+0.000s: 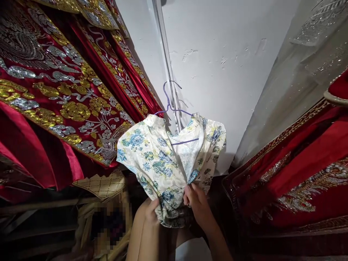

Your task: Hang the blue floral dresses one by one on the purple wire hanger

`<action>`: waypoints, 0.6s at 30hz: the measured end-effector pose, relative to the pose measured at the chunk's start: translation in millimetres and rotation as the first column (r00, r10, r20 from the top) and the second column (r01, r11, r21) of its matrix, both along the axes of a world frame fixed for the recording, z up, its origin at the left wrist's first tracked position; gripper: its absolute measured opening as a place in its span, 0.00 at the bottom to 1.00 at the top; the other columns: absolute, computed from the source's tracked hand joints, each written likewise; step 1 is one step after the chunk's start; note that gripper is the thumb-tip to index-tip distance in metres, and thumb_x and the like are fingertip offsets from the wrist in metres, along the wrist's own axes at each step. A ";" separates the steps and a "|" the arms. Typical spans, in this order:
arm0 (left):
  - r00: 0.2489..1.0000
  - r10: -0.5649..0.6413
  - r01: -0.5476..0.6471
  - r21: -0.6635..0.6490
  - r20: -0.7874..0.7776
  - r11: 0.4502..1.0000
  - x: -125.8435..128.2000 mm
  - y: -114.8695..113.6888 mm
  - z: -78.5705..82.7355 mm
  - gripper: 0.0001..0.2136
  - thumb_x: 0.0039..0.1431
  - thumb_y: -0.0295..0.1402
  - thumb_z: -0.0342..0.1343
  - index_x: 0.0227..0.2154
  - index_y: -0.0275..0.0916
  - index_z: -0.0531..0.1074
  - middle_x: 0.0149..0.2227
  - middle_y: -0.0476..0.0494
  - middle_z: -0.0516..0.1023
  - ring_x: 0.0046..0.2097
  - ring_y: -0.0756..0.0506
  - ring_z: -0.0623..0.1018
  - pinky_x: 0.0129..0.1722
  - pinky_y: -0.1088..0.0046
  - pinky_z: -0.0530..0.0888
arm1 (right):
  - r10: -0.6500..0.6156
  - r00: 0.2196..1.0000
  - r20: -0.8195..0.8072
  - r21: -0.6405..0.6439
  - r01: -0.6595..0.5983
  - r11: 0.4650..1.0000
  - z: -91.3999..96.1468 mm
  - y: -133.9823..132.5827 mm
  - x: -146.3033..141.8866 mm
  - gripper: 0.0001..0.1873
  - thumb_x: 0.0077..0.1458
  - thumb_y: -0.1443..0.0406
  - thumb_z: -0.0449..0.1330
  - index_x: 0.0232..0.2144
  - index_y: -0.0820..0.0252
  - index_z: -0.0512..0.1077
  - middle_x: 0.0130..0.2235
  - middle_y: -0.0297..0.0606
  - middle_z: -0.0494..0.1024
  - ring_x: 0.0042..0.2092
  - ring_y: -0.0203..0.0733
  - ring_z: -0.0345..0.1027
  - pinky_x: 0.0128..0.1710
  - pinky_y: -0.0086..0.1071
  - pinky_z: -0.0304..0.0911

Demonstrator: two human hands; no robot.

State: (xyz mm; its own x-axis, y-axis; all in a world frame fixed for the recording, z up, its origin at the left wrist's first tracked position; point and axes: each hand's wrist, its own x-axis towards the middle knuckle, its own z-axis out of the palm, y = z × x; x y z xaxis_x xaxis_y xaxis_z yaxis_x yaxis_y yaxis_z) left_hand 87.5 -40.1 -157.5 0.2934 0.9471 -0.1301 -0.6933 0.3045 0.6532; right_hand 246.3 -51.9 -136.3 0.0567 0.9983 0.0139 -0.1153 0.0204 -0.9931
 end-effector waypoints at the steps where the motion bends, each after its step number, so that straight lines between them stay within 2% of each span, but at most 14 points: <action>1: 0.996 0.046 -0.049 -0.046 -0.077 0.998 1.4 2.1 2.0 0.30 0.45 0.40 0.73 0.52 0.35 0.76 0.46 0.37 0.83 0.50 0.34 0.81 0.50 0.57 0.78 | -0.024 1.000 -0.016 0.014 0.024 1.000 2.8 0.3 -3.4 0.28 0.61 0.42 0.56 0.21 0.55 0.62 0.21 0.32 0.66 0.25 0.37 0.60 0.29 0.33 0.59; 3: 0.962 0.148 -0.178 -0.116 -0.231 0.977 3.9 -4.4 9.0 0.33 0.39 0.38 0.75 0.52 0.35 0.77 0.44 0.37 0.84 0.51 0.31 0.81 0.53 0.57 0.77 | -0.061 0.998 -0.036 0.042 0.062 0.997 8.1 0.8 -8.1 0.28 0.61 0.43 0.57 0.20 0.55 0.61 0.20 0.31 0.64 0.24 0.37 0.59 0.28 0.33 0.58; 6: 0.922 0.258 -0.308 -0.140 -0.290 0.941 7.2 -21.1 14.8 0.32 0.41 0.42 0.74 0.51 0.35 0.77 0.45 0.35 0.84 0.50 0.32 0.82 0.53 0.55 0.76 | -0.082 0.996 -0.040 0.096 0.086 0.992 13.9 -0.8 -9.9 0.28 0.62 0.45 0.56 0.19 0.55 0.62 0.19 0.31 0.63 0.23 0.36 0.57 0.27 0.33 0.56; 10: 0.850 0.356 -0.416 -0.079 -0.388 0.906 6.1 -19.7 -1.6 0.30 0.42 0.46 0.73 0.46 0.34 0.78 0.45 0.34 0.83 0.48 0.32 0.82 0.51 0.57 0.77 | -0.085 0.994 -0.061 0.085 0.090 0.992 13.6 -8.2 -7.5 0.28 0.62 0.45 0.56 0.18 0.56 0.63 0.19 0.32 0.63 0.23 0.36 0.56 0.26 0.32 0.54; 12: 0.747 0.481 -0.535 0.015 -0.458 0.845 3.2 -11.7 -14.7 0.31 0.43 0.47 0.72 0.48 0.36 0.76 0.48 0.35 0.82 0.52 0.33 0.80 0.52 0.59 0.76 | -0.074 0.994 -0.085 0.048 0.078 0.996 10.5 -12.1 -6.4 0.28 0.61 0.46 0.57 0.18 0.56 0.64 0.19 0.31 0.62 0.23 0.36 0.54 0.25 0.32 0.53; 15: 0.525 0.679 -0.674 0.237 -0.513 0.700 1.6 -4.7 -25.9 0.30 0.49 0.46 0.69 0.54 0.41 0.70 0.56 0.36 0.75 0.60 0.35 0.74 0.58 0.59 0.72 | -0.018 0.992 -0.121 0.015 0.020 1.000 6.8 -15.5 -6.8 0.27 0.61 0.46 0.57 0.18 0.57 0.64 0.19 0.30 0.61 0.22 0.35 0.52 0.25 0.32 0.51; 17: 0.421 0.738 -0.616 0.431 -0.527 0.659 5.6 -5.7 -24.0 0.26 0.52 0.44 0.67 0.53 0.42 0.71 0.60 0.35 0.71 0.64 0.35 0.70 0.62 0.58 0.68 | 0.044 0.992 -0.118 -0.001 -0.045 0.999 6.8 -16.4 -8.3 0.26 0.60 0.46 0.57 0.20 0.58 0.66 0.19 0.30 0.62 0.22 0.35 0.53 0.25 0.31 0.50; 18: 0.404 0.736 -0.536 0.511 -0.543 0.672 9.4 -7.2 -21.0 0.23 0.53 0.43 0.66 0.51 0.42 0.73 0.60 0.35 0.70 0.64 0.35 0.69 0.64 0.58 0.66 | 0.077 0.991 -0.106 -0.011 -0.079 0.997 7.5 -16.6 -9.1 0.25 0.59 0.47 0.58 0.20 0.58 0.68 0.18 0.30 0.63 0.22 0.35 0.54 0.25 0.31 0.50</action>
